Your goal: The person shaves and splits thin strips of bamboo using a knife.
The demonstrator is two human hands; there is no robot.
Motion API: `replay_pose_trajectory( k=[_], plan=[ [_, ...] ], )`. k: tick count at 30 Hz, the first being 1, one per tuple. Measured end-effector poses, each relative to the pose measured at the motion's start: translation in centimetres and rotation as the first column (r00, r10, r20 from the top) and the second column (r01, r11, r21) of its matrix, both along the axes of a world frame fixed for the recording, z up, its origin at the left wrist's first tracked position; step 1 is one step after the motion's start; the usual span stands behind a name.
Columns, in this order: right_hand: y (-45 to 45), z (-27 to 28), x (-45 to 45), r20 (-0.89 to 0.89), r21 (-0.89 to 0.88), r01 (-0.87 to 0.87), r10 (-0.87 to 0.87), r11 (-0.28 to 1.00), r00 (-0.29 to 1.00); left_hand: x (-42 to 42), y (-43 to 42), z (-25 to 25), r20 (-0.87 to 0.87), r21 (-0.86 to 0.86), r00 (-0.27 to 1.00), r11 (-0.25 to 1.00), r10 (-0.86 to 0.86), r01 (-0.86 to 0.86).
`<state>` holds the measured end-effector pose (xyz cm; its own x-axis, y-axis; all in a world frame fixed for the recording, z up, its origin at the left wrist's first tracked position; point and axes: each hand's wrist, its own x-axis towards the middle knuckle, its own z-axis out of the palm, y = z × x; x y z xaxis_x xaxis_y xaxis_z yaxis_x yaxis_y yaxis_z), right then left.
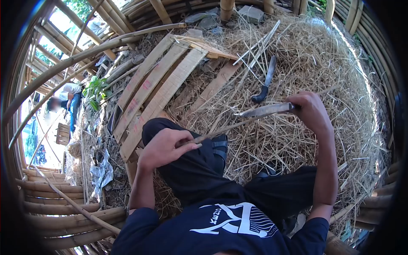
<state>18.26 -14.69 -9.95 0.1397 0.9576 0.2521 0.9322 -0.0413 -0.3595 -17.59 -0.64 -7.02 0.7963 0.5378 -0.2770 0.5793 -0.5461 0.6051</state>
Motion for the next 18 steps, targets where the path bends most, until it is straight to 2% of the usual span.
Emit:
replay_pose_trajectory(
  k=[2, 3, 4, 5, 6, 8, 10, 11, 12, 14, 16, 17, 18],
  plan=[
    [0.1, -0.3, 0.8, -0.020, -0.013, 0.028, -0.028, 1.000, 0.999, 0.7, -0.4, -0.4, -0.087, -0.427, 0.995, 0.901, 0.047, -0.080],
    [0.0, -0.2, 1.2, -0.026, -0.036, 0.042, -0.042, 0.998, 0.999, 0.9, -0.8, -1.7, -0.096, -0.436, 0.995, 0.897, 0.037, -0.076],
    [0.1, -0.5, 1.3, -0.034, -0.044, 0.051, -0.052, 0.998, 0.998, 1.0, -1.2, -3.7, 0.027, -0.484, 0.993, 0.871, 0.117, -0.090],
    [0.3, -0.9, 1.3, -0.101, 0.080, 0.066, -0.058, 0.995, 0.993, 1.1, -1.7, -5.0, 0.142, -0.532, 0.968, 0.841, 0.205, -0.100],
    [0.3, -1.2, 1.2, -0.164, 0.203, 0.086, -0.053, 0.975, 0.985, 1.5, -2.3, -5.4, 0.133, -0.537, 0.970, 0.838, 0.202, -0.100],
    [0.1, -0.4, 0.4, -0.144, 0.198, 0.077, -0.048, 0.977, 0.988, 2.5, -3.1, -6.1, 0.154, -0.555, 0.944, 0.816, 0.291, -0.161],
    [0.2, 0.4, -1.5, -0.394, 0.037, 0.177, -0.148, 0.983, 0.907, 3.5, -3.5, -6.8, 0.144, -0.558, 0.933, 0.806, 0.330, -0.199],
    [0.3, -0.5, -2.2, -0.359, 0.126, 0.109, -0.057, 0.986, 0.931, 3.8, -3.6, -7.3, 0.169, -0.483, 0.930, 0.850, 0.327, -0.211],
    [0.4, -1.0, -2.6, -0.319, 0.092, 0.040, -0.008, 0.995, 0.948, 4.2, -3.7, -7.8, 0.194, -0.403, 0.927, 0.888, 0.320, -0.222],
    [0.5, -0.7, -4.4, -0.377, -0.101, -0.015, -0.025, 0.995, 0.926, 5.1, -3.8, -8.3, 0.210, -0.378, 0.931, 0.903, 0.298, -0.204],
    [0.7, -1.9, -5.7, -0.429, -0.192, -0.062, -0.027, 0.979, 0.903, 6.3, -3.9, -8.2, 0.236, -0.231, 0.928, 0.944, 0.288, -0.234],
    [0.7, -3.2, -6.1, -0.418, -0.115, -0.070, 0.016, 0.991, 0.908, 6.8, -4.0, -8.5, 0.236, -0.230, 0.929, 0.945, 0.286, -0.233],
    [0.7, -3.6, -6.5, -0.417, -0.113, -0.068, 0.014, 0.991, 0.909, 7.3, -4.0, -8.9, 0.285, -0.200, 0.909, 0.946, 0.305, -0.255]
  ],
)
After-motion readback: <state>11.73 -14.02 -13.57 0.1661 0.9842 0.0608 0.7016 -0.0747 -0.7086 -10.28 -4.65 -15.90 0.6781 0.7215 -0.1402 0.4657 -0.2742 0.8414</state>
